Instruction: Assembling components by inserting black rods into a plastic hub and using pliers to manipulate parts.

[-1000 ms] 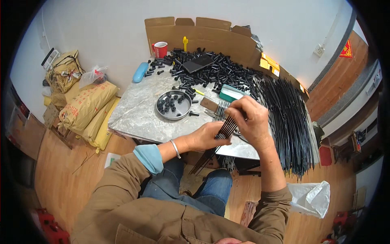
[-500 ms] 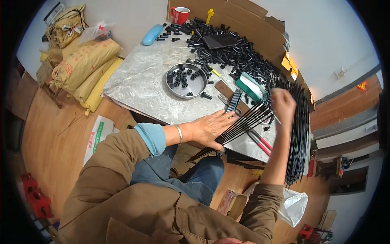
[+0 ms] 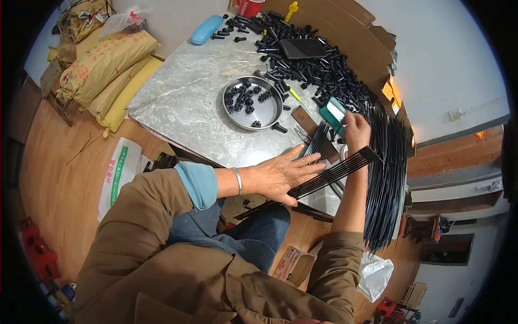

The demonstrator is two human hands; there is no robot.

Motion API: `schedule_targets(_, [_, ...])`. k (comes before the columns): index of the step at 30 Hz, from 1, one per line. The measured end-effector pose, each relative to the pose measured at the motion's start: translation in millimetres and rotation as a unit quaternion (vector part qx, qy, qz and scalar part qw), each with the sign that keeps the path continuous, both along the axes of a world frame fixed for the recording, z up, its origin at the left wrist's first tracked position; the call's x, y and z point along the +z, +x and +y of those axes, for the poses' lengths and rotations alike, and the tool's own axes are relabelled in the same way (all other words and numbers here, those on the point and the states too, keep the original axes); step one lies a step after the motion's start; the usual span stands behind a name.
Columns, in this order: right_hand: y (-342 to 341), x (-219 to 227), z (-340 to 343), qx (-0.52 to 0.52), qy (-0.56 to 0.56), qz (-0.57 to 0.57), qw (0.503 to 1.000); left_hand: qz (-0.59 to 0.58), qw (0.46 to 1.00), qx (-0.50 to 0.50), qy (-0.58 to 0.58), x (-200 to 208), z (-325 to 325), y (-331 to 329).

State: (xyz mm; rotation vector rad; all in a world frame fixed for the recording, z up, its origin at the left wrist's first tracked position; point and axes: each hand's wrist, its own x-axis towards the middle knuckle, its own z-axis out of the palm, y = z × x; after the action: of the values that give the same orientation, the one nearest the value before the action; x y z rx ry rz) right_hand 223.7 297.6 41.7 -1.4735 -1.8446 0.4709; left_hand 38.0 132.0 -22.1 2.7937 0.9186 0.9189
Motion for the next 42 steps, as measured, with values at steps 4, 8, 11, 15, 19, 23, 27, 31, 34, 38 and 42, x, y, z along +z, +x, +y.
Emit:
schedule_targets(4, [11,-10,-10,-0.065,0.177,-0.063,0.98,0.041,0.999,-0.003,-0.032,-3,3,0])
schedule_targets(8, [10,-25,-12,-0.048,-0.057,-0.092,0.993,0.038,0.999,-0.01,-0.032,-3,3,1])
schedule_targets(11, [3,-32,-16,0.02,-0.01,-0.074,0.997,0.044,0.998,-0.015,-0.042,-1,2,0])
schedule_targets(15, [19,-37,-7,-0.038,-0.027,0.06,0.997,0.042,0.999,-0.012,-0.032,1,2,-1])
schedule_targets(19, [32,-45,-10,-0.047,0.12,0.017,0.992,0.037,0.999,-0.004,-0.018,-1,1,-1])
schedule_targets(23, [52,-52,-13,0.017,0.001,0.054,0.998,0.023,0.999,-0.019,-0.028,-3,2,-1])
schedule_targets(27, [20,-31,-38,0.016,-0.187,0.076,0.979,0.052,0.997,-0.033,-0.056,3,1,-4])
schedule_targets(31, [22,-31,-16,0.036,-0.127,0.004,0.991,0.032,0.997,-0.052,-0.043,3,1,-3])
schedule_targets(34, [29,-45,7,0.028,-0.12,0.003,0.992,0.026,0.997,-0.059,-0.034,1,2,-2])
schedule_targets(38, [11,-13,-8,0.052,-0.237,0.088,0.966,-0.02,0.998,-0.063,-0.019,-6,3,-1])
schedule_targets(42, [26,-11,-16,0.035,-0.257,0.292,0.921,-0.006,0.997,-0.071,-0.021,-1,4,-3])
